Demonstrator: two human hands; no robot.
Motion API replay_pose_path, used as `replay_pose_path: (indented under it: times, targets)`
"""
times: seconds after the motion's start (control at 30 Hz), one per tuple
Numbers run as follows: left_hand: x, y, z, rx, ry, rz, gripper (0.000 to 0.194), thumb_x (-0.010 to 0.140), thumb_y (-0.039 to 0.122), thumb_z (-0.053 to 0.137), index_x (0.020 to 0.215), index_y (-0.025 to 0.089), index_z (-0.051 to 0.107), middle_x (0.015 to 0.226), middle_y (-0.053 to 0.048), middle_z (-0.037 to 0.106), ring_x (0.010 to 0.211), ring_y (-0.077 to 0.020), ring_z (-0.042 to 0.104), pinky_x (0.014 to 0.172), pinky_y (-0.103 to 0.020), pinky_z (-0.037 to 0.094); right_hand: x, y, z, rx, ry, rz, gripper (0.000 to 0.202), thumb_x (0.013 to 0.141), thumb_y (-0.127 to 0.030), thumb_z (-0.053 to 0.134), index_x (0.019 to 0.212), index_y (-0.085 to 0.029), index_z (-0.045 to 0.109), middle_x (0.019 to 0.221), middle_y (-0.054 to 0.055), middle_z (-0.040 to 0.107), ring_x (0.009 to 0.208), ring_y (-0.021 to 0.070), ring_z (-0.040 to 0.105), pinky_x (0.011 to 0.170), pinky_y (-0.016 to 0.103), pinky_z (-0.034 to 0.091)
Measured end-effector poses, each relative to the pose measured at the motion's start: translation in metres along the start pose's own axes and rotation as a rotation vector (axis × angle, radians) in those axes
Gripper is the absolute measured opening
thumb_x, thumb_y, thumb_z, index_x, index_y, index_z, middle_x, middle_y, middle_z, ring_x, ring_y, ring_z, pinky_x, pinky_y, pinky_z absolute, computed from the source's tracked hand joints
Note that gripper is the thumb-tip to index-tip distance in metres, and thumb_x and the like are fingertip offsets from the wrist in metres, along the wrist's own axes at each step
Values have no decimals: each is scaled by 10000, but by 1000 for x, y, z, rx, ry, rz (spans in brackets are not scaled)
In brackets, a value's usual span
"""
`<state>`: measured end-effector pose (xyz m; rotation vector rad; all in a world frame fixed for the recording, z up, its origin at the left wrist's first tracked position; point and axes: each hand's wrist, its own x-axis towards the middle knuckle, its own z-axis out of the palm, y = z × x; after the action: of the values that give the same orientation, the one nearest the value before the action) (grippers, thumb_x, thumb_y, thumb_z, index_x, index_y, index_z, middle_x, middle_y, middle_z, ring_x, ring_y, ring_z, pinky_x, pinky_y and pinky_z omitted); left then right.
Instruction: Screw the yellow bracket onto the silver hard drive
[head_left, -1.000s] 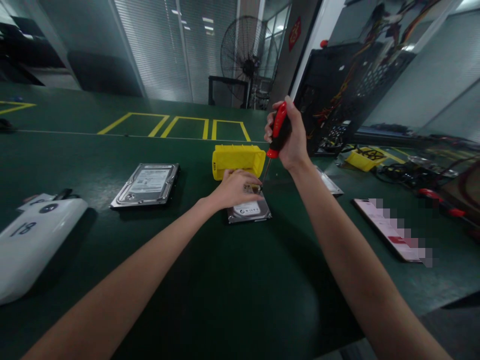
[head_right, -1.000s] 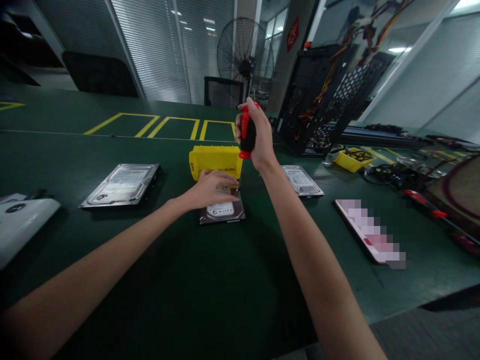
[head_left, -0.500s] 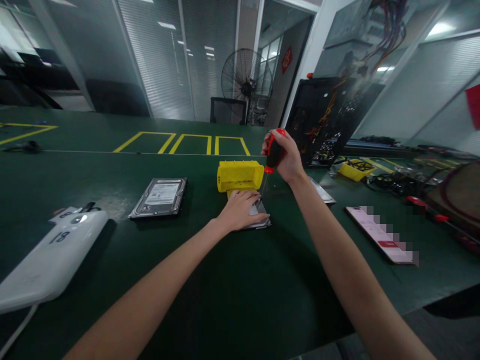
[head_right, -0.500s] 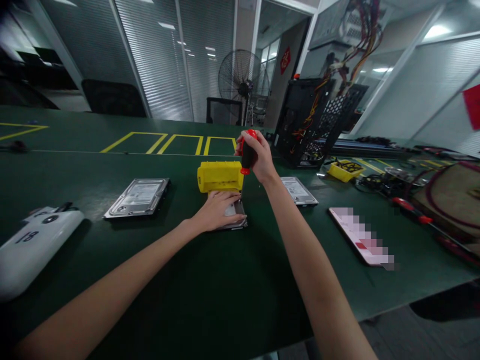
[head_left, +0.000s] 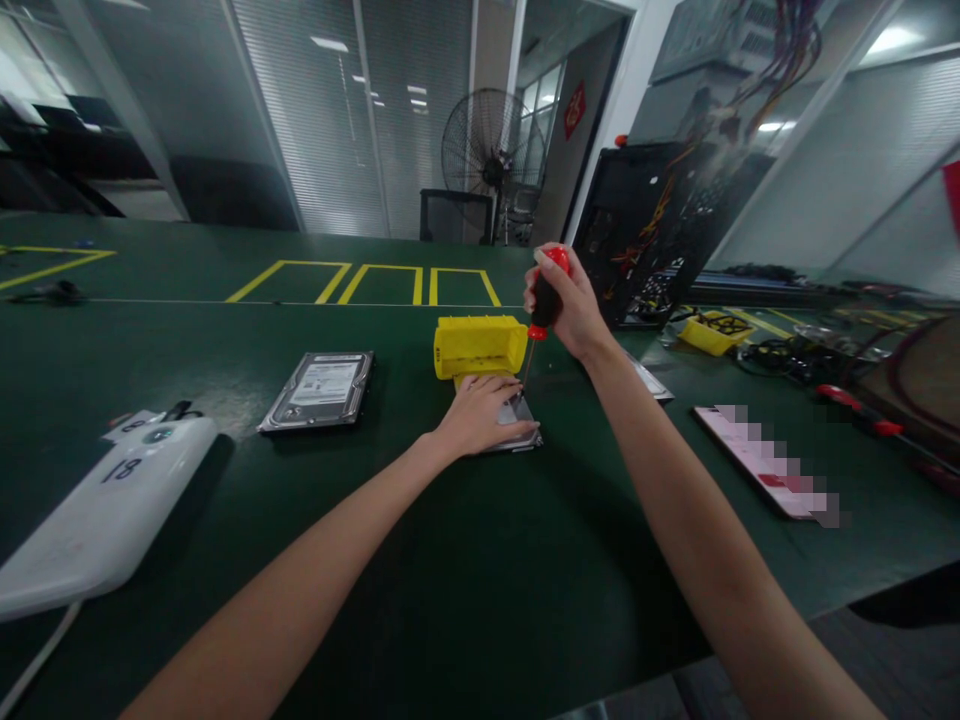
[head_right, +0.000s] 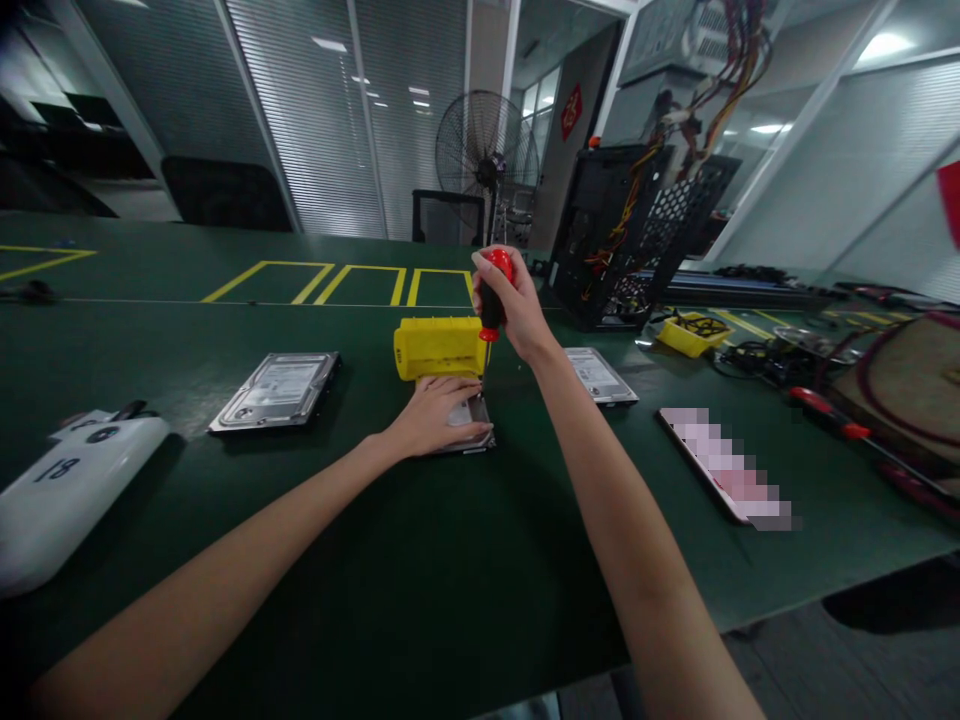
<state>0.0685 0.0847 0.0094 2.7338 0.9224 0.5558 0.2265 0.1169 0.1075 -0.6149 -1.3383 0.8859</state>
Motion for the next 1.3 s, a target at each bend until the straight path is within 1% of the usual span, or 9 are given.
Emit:
replay_pose_path:
  times: [0.17, 0.23, 0.33, 0.53, 0.7, 0.83, 1.0, 1.13, 1.3]
  targets:
    - [0, -1, 3, 38, 13, -6, 729, 870, 718, 392, 1338, 173, 519, 1392, -97, 521, 1267, -293, 440, 1012, -445, 306, 2, 2, -2, -90, -39, -6, 446, 792, -686, 508, 954, -272, 547, 718, -27, 526, 549, 90, 483, 506, 245, 420]
    - [0, -1, 4, 49, 18, -11, 716, 873, 711, 396, 1334, 179, 522, 1387, -88, 528, 1264, -294, 438, 1008, -443, 308, 3, 3, -3, -136, -64, -1, 478, 805, -708, 458, 955, -262, 546, 737, -16, 535, 577, 98, 502, 533, 257, 437]
    - [0, 0, 3, 47, 17, -13, 721, 873, 715, 393, 1334, 176, 521, 1386, -87, 529, 1262, -294, 435, 1006, -444, 308, 4, 4, -4, -133, -75, -16, 458, 797, -683, 504, 945, -252, 548, 761, -7, 561, 614, 106, 530, 559, 263, 458]
    - [0, 0, 3, 45, 16, -21, 728, 868, 732, 372, 1345, 200, 513, 1394, -82, 521, 1263, -300, 428, 1009, -456, 298, 4, 5, -2, -32, -20, -22, 404, 742, -584, 653, 910, -236, 532, 775, -18, 604, 640, 93, 557, 574, 240, 473]
    - [-1, -1, 4, 43, 16, -19, 736, 870, 735, 360, 1347, 195, 511, 1398, -86, 516, 1265, -300, 425, 1010, -452, 298, 3, 4, -2, -40, 5, -12, 418, 732, -587, 665, 901, -236, 513, 784, -23, 618, 619, 82, 556, 554, 231, 469]
    - [0, 0, 3, 48, 11, -22, 741, 875, 729, 358, 1346, 177, 509, 1402, -89, 512, 1267, -295, 425, 1009, -452, 302, 2, 3, 1, -54, 22, -7, 444, 694, -589, 705, 865, -234, 499, 787, -23, 642, 607, 76, 563, 524, 219, 454]
    - [0, 0, 2, 49, 7, -35, 771, 865, 739, 367, 1351, 157, 502, 1403, -99, 512, 1266, -299, 425, 1011, -461, 304, 0, 1, 5, -62, 9, -15, 438, 680, -549, 737, 867, -230, 501, 803, -29, 670, 617, 72, 591, 531, 207, 468]
    - [0, 0, 4, 59, 16, -38, 741, 866, 730, 379, 1343, 179, 514, 1394, -88, 523, 1262, -298, 428, 1011, -459, 303, -2, 0, 7, -89, 26, -17, 434, 679, -514, 750, 867, -236, 475, 821, -29, 669, 597, 69, 585, 519, 211, 460]
    - [0, 0, 5, 68, 25, -41, 721, 862, 727, 394, 1336, 200, 521, 1383, -75, 534, 1252, -300, 437, 1003, -461, 309, -1, 1, 6, -110, 54, -9, 460, 672, -539, 744, 904, -249, 474, 788, -37, 644, 574, 71, 550, 517, 221, 448]
